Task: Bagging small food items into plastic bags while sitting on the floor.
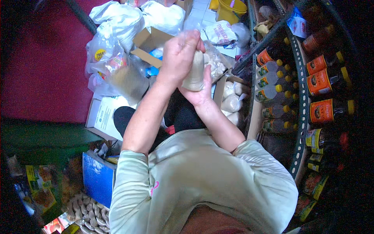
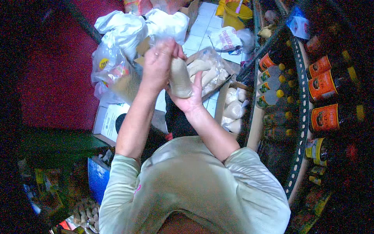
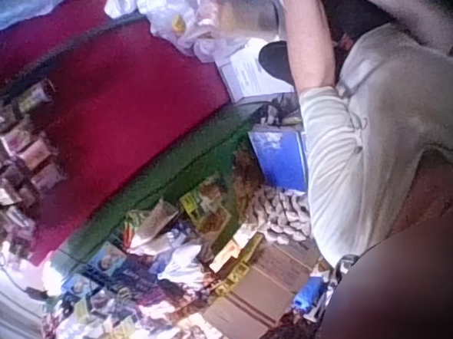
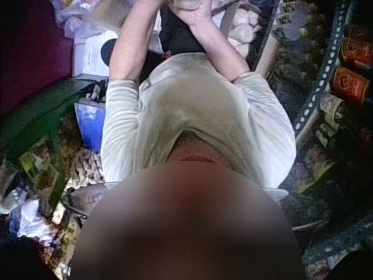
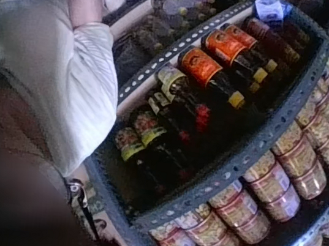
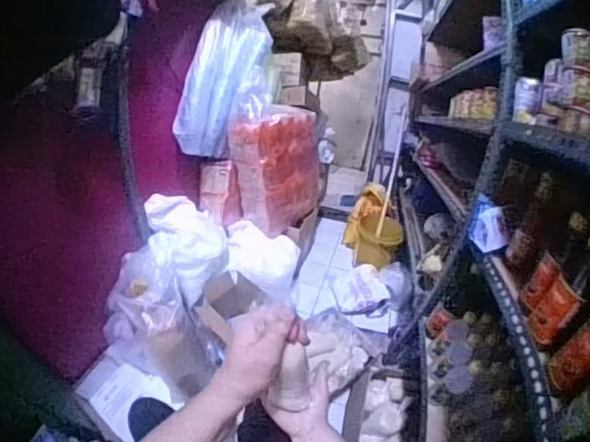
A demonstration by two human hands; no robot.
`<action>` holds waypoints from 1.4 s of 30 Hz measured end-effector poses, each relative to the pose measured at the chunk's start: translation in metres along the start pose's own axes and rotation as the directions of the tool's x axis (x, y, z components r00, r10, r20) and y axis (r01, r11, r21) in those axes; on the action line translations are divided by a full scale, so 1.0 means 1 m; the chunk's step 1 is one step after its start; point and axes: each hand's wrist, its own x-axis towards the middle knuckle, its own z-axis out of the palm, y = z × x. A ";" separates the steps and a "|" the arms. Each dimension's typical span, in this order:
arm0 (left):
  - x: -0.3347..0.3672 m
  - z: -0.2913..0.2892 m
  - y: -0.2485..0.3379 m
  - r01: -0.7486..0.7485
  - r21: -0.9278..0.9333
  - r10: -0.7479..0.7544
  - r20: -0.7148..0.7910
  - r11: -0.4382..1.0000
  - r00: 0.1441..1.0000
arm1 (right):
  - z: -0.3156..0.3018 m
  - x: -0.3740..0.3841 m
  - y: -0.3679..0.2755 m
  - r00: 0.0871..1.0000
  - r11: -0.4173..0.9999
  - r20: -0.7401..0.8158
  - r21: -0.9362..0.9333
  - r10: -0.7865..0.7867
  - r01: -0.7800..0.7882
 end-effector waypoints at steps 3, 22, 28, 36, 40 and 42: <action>0.003 0.001 0.022 -0.053 -0.026 0.052 -0.054 0.998 0.997 | -0.029 0.002 -0.008 0.991 0.996 0.101 0.038 -0.083 0.080; -0.024 0.002 -0.016 -0.050 0.182 0.046 0.023 0.982 0.999 | -0.054 0.012 -0.042 0.990 0.946 0.021 -0.293 -0.141 0.141; -0.068 -0.015 -0.104 -0.111 0.555 0.021 0.166 0.825 0.986 | -0.023 -0.030 -0.090 0.936 0.307 0.321 -0.885 -0.144 0.351; -0.074 -0.019 -0.095 -0.079 0.350 -0.020 0.270 0.933 0.963 | 0.035 -0.014 -0.082 0.699 -0.508 0.658 -0.517 0.279 0.689; -0.080 -0.019 -0.075 0.173 0.102 -0.192 0.221 0.980 0.956 | 0.068 -0.011 -0.083 0.653 -0.590 0.677 -0.387 0.340 0.709; -0.087 -0.024 -0.086 0.204 0.068 -0.213 0.195 0.977 0.957 | 0.087 -0.016 -0.079 0.674 -0.600 0.664 -0.407 0.324 0.689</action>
